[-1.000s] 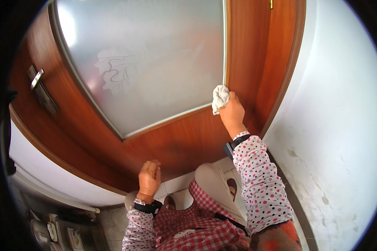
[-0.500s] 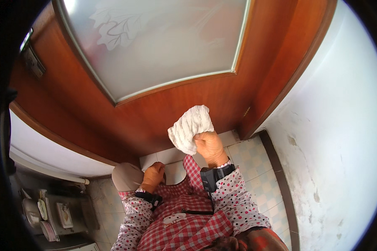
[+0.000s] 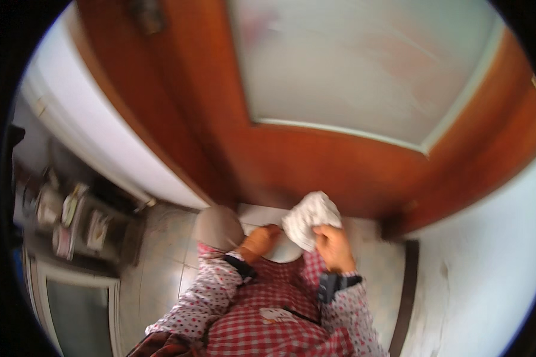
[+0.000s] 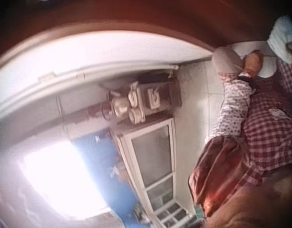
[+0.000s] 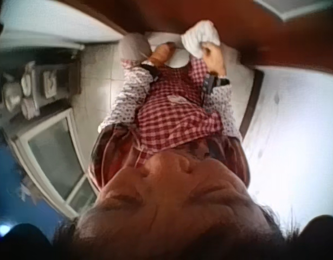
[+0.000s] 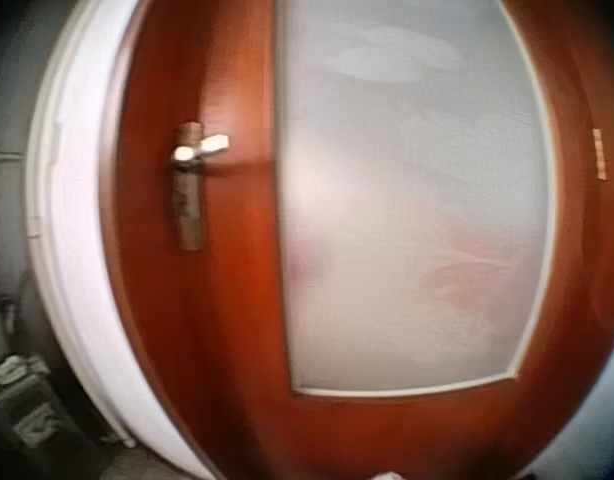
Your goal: The person kneels and wipes the frosted glass panel and wooden frame of a door with a cloth. They fold the cloth and continue wiping the glass and door frame, then wipe the door handle and lower door edge.
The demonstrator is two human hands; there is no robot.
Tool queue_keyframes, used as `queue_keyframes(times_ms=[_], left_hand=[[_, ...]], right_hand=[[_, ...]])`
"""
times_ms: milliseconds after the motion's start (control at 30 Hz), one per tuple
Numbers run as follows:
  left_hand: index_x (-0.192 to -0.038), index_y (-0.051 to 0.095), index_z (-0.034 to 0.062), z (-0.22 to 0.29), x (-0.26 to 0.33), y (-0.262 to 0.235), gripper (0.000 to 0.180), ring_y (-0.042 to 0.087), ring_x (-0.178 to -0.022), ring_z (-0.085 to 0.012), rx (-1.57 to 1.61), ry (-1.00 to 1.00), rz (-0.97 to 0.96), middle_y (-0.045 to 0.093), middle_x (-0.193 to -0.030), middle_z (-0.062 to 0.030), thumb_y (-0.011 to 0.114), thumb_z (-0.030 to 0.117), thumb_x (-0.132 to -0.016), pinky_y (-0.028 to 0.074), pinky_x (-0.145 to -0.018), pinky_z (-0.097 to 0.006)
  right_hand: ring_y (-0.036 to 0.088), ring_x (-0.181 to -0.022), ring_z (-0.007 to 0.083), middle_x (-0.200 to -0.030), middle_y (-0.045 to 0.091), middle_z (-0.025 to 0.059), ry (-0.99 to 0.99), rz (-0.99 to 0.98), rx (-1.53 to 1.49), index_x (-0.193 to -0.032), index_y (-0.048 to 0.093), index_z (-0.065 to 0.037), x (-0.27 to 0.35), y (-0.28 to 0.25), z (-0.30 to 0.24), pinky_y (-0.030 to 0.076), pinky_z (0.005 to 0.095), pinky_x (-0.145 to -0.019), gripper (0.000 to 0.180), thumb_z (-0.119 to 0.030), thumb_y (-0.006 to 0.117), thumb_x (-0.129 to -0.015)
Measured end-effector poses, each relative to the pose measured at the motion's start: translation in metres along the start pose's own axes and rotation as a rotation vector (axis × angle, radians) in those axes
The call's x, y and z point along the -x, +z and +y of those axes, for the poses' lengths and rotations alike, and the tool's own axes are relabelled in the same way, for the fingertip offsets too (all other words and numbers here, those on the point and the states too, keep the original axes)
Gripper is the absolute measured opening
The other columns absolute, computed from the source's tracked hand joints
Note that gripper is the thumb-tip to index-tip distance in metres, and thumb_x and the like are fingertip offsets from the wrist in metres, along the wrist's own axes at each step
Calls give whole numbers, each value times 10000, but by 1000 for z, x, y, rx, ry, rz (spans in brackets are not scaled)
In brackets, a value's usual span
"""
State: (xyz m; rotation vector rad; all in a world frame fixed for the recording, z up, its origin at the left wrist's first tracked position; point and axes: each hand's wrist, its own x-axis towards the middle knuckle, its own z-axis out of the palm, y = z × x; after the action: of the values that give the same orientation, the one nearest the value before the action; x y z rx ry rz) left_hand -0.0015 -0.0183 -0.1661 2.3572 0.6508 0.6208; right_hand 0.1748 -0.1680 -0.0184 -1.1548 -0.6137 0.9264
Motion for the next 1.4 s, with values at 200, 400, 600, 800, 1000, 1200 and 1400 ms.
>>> queue_keyframes(times_ms=[200,400,600,800,1000,1200,1400], left_hand=[[-1028,710,48,30,-9,-25,169,688,-914,-406,123,-185,153,724,-1017,-185,627,162,-936,557,-811,-457],[-1116,678,34,62,-12,-51,268,665,-934,-381,10,6,368,682,-1037,-141,709,162,-882,547,-834,-457],[-1410,410,-91,93,-7,-33,903,525,-1249,-407,-200,-51,138,526,-1353,-264,823,393,-769,449,-1019,-477],[-1270,514,-34,68,-7,-35,715,593,-1129,-400,-142,-226,153,611,-1170,-223,821,373,-769,467,-980,-485],[-1179,586,13,69,-9,-48,491,657,-955,-429,-26,-267,242,655,-1031,-231,778,243,-790,552,-809,-480],[-1296,567,7,101,-71,-191,612,643,-1003,-437,101,9,845,630,-1084,-230,723,-9,-704,538,-866,-447],[-1292,545,6,163,-173,-373,641,600,-1065,-404,-321,531,1320,607,-1177,-181,766,-33,-692,529,-900,-424]], right_hand=[[660,-1116,245,-1190,693,65,278,-29,-298,-1298,626,-29,-18,5,33,540,424,-980,422,12,625,-878],[660,-1047,213,-1183,686,57,350,-5,-141,-1292,631,-16,-26,-9,61,546,392,-863,421,-112,704,-889],[649,-1037,187,-1161,673,63,321,-166,-88,-1273,617,3,-23,3,60,517,344,-913,406,-270,644,-975],[632,-1034,152,-1122,662,42,349,-447,139,-1174,636,-23,-14,6,57,526,340,-911,355,-330,612,-998],[648,-1116,194,-1223,672,94,398,-389,182,-1291,610,-5,-19,12,57,525,361,-925,449,-351,616,-1004],[674,-1105,235,-1276,678,156,391,-286,141,-1402,561,-13,-22,8,57,525,351,-903,485,-312,595,-1021],[686,-1069,232,-1234,687,151,439,-258,216,-1384,571,-22,-30,7,68,539,351,-865,439,-260,597,-1016]])
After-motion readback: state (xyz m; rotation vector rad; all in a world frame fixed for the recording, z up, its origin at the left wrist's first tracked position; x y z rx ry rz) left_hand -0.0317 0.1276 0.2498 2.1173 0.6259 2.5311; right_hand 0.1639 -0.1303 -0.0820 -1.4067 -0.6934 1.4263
